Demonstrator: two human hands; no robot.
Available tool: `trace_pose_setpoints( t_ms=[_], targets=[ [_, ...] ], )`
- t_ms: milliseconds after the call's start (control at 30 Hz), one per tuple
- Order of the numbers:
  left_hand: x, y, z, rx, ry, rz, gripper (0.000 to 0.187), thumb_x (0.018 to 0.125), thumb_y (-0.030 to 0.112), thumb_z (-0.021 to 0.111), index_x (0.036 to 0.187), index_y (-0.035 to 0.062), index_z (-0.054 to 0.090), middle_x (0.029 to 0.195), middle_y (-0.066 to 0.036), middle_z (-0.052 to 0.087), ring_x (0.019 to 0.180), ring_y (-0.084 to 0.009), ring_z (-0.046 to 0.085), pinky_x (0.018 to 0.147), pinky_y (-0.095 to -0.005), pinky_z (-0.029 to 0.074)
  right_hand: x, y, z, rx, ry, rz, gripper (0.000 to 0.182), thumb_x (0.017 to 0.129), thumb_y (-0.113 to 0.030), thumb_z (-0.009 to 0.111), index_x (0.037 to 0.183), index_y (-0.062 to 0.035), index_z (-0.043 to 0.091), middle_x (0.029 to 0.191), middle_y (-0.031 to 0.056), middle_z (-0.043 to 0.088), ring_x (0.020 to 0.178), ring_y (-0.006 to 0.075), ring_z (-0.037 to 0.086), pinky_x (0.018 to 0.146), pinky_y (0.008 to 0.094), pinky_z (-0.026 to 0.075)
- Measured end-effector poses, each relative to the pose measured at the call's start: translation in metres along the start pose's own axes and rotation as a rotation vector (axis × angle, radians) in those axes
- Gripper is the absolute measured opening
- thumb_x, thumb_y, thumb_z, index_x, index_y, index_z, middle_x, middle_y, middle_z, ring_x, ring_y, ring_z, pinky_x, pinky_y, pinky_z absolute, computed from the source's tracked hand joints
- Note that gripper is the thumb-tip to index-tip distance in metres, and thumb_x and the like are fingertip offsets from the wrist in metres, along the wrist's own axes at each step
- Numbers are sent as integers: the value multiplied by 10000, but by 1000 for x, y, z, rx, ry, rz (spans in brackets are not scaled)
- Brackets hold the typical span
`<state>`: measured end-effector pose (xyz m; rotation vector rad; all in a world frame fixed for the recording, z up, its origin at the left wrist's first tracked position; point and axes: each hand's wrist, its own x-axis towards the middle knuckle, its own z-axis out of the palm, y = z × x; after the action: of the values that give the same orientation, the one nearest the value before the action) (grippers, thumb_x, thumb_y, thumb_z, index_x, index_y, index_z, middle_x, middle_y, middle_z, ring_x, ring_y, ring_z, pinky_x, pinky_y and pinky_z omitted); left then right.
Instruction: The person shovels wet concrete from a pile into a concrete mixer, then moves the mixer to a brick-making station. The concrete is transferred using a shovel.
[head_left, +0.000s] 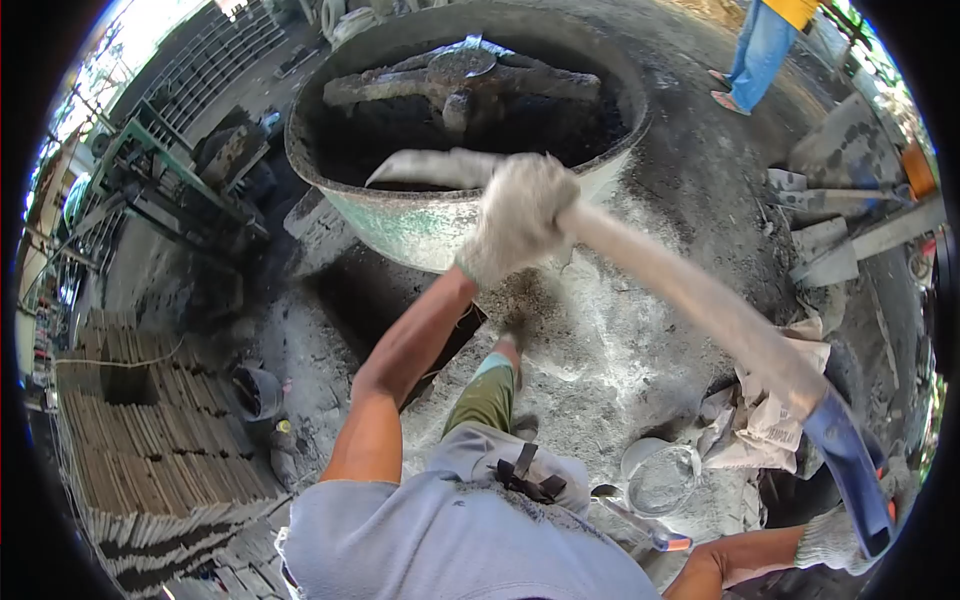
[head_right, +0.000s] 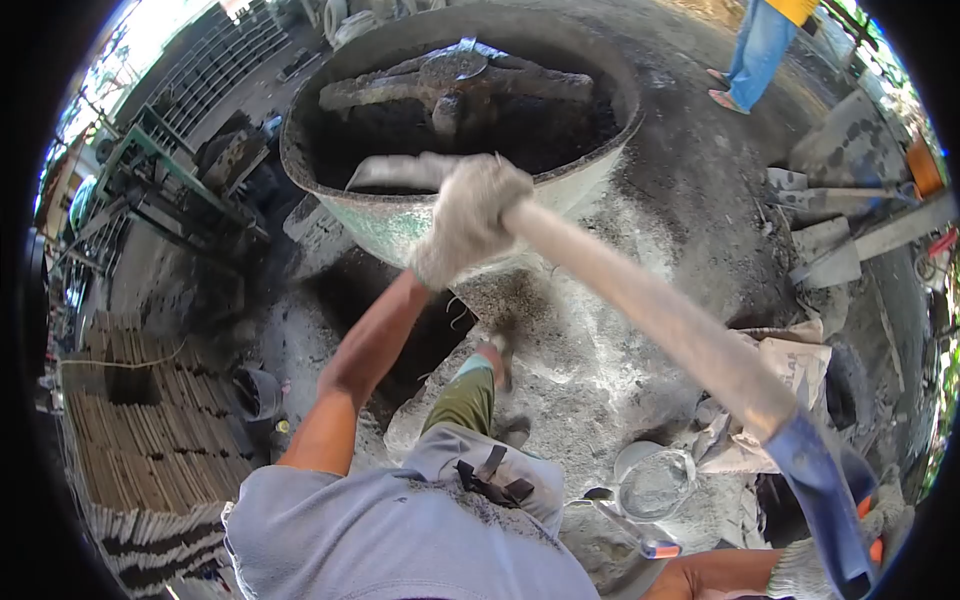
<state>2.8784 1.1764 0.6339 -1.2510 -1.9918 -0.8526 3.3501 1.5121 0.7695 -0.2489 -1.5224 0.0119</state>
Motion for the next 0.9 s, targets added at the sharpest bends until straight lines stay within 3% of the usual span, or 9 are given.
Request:
trace_pose_setpoints(
  t_ms=[33, 100, 167, 300, 467, 567, 733, 833, 900],
  targets=[
    [16, -22, 7, -4, 99, 28, 261, 644, 63, 758, 858, 137, 628, 795, -53, 617, 840, -254, 642, 829, -429, 512, 1, -42, 48, 350, -32, 24, 363, 991, -147, 627, 1122, 191, 642, 1106, 297, 695, 965, 370, 710, 887, 464, 635],
    [38, -60, 30, 3, 117, -54, 355, 674, 72, 772, 994, 131, 630, 864, -70, 653, 906, -302, 656, 871, -455, 509, -8, -78, 108, 21, -219, -25, 258, 902, 31, 674, 1125, 160, 650, 1098, 293, 700, 1023, 394, 698, 921, 481, 618],
    [52, -87, 56, -45, 91, -75, 485, 628, 53, 821, 1086, 114, 672, 884, -77, 678, 902, -300, 675, 855, -425, 523, -8, -78, 156, 93, -467, -170, 269, 906, -2, 688, 1138, 130, 653, 1133, 277, 692, 1087, 412, 677, 968, 527, 576],
    [44, -171, 152, -152, -134, -145, 354, 654, 62, 826, 981, 130, 709, 869, -73, 714, 871, -283, 704, 830, -423, 556, -15, -70, 300, 232, -807, -515, 323, 881, -3, 721, 1199, 2, 666, 1155, 166, 682, 1227, 425, 611, 1094, 684, 427],
    [-4, -243, 248, -291, -472, -574, 226, 719, 88, 784, 928, 152, 727, 905, -58, 720, 952, -266, 691, 898, -407, 531, -31, -111, 501, 222, -1142, -593, 474, 724, -58, 807, 1182, -122, 704, 1214, 137, 682, 1276, 399, 591, 1112, 552, 463],
    [4, -280, 275, -370, -565, -648, 157, 751, 178, 785, 894, 154, 723, 907, -59, 714, 945, -279, 686, 890, -443, 517, -32, -103, 566, 188, -1084, -400, 490, 740, -60, 810, 1213, -117, 700, 1353, 175, 636, 1318, 424, 564, 1089, 530, 479],
    [34, -299, 271, -353, -532, -704, 158, 746, 205, 777, 869, 132, 708, 871, -89, 699, 930, -307, 682, 876, -449, 516, 15, -102, 614, 137, -1509, -45, 565, 771, -4, 807, 1312, -70, 657, 1499, 268, 505, 1354, 353, 551, 1058, 429, 496],
    [26, -306, 284, -370, -412, -694, 153, 719, 171, 775, 839, 120, 696, 846, -103, 684, 905, -320, 675, 858, -448, 512, 26, -93, 629, 610, -1553, 579, 580, 757, -36, 833, 1308, -36, 652, 1549, 258, 450, 1356, 315, 531, 1062, 380, 480],
    [31, -304, 281, -332, -406, -719, 152, 706, 153, 773, 827, 117, 687, 842, -102, 678, 901, -323, 671, 849, -450, 511, 18, -104, 649, 416, -1479, 556, 372, 823, -142, 772, 1165, -32, 676, 1561, 266, 420, 1260, 275, 584, 1013, 357, 518]
  ],
)
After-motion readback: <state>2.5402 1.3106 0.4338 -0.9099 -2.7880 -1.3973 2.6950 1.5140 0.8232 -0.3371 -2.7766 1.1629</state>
